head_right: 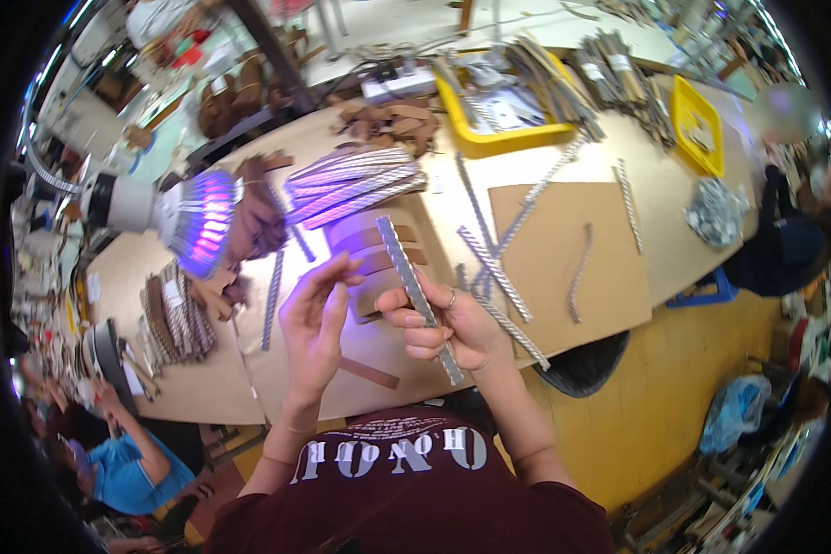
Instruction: The person repeatedly picks up short braided cords and places them onto a cardboard form under a purple UV lamp. The cords are arranged in rows on the form, and the person adjusts their positions by hand.
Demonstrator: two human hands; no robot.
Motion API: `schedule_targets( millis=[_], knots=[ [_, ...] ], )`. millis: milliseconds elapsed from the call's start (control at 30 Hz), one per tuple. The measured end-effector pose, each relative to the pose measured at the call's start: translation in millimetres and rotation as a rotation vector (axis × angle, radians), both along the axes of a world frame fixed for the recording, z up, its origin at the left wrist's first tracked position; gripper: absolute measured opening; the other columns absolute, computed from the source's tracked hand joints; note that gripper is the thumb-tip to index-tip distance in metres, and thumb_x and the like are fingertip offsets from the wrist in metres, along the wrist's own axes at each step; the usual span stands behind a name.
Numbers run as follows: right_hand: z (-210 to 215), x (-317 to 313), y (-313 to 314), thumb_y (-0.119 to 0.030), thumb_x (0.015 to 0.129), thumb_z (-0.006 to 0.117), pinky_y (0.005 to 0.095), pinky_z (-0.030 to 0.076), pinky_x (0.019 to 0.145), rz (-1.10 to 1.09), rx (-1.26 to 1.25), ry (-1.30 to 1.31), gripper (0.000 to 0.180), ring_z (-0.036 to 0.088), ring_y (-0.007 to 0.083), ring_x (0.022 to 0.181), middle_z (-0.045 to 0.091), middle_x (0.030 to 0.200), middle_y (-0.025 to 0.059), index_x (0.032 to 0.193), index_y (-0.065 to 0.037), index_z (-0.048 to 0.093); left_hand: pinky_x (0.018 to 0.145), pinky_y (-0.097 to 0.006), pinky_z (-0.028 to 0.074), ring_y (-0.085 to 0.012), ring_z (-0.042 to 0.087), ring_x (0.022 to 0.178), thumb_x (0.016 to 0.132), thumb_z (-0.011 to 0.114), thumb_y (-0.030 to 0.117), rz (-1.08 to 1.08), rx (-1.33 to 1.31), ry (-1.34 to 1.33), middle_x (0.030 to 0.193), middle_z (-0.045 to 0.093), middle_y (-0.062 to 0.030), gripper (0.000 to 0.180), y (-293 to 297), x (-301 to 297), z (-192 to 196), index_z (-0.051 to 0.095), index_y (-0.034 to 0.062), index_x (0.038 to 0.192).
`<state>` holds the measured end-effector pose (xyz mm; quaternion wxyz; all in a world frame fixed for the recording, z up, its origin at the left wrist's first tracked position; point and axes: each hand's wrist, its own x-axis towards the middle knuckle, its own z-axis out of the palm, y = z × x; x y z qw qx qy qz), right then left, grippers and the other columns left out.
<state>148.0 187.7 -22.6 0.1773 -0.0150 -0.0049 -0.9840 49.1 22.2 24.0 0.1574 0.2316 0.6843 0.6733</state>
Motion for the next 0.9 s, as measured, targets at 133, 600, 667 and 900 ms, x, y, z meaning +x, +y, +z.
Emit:
schedule_targets(
  millis=[133, 600, 667, 900],
  knots=[
    [9.2, -19.2, -21.3, -0.040, 0.107, 0.031, 0.0195, 0.028, 0.045, 0.110, -0.005, -0.075, 0.055, 0.028, 0.0019, 0.046, 0.044, 0.083, -0.0004, 0.125, 0.009, 0.051, 0.085, -0.027, 0.051, -0.0147, 0.062, 0.099, 0.095, 0.060, 0.004, -0.063, 0.229, -0.376, 0.110, 0.066, -0.0108, 0.034, -0.8, -24.9, 5.9, 0.055, -0.0039, 0.128],
    [49.8, -67.9, -30.1, -0.030, 0.106, 0.038, 0.0243, 0.042, 0.061, 0.107, 0.368, -0.271, 0.046, 0.047, 0.0089, 0.066, 0.054, 0.087, 0.0016, 0.133, 0.006, 0.049, 0.064, -0.023, 0.047, -0.0104, 0.061, 0.080, 0.095, 0.062, 0.009, 0.123, 0.479, -0.398, 0.093, 0.066, -0.0056, 0.023, -22.7, -95.9, -42.1, 0.060, 0.0006, 0.116],
    [51.3, -74.6, -32.8, -0.027, 0.106, 0.039, 0.0246, 0.042, 0.062, 0.119, 0.408, -0.283, 0.043, 0.048, 0.0089, 0.067, 0.054, 0.086, 0.0011, 0.131, 0.006, 0.052, 0.065, -0.025, 0.047, -0.0118, 0.061, 0.082, 0.095, 0.061, 0.007, 0.165, 0.524, -0.436, 0.095, 0.065, -0.0071, 0.022, -28.9, -99.2, -46.1, 0.059, -0.0001, 0.115],
    [68.9, -69.0, -22.8, -0.015, 0.099, 0.054, 0.0216, 0.043, 0.060, 0.022, 1.375, -0.058, 0.030, 0.050, 0.0067, 0.064, 0.057, 0.083, -0.0004, 0.121, 0.003, 0.062, 0.072, -0.032, 0.054, -0.0174, 0.067, 0.088, 0.094, 0.061, 0.002, 0.048, 0.364, -0.216, 0.102, 0.067, -0.0110, 0.023, -50.5, -79.8, -37.5, 0.057, -0.0019, 0.116]
  ],
)
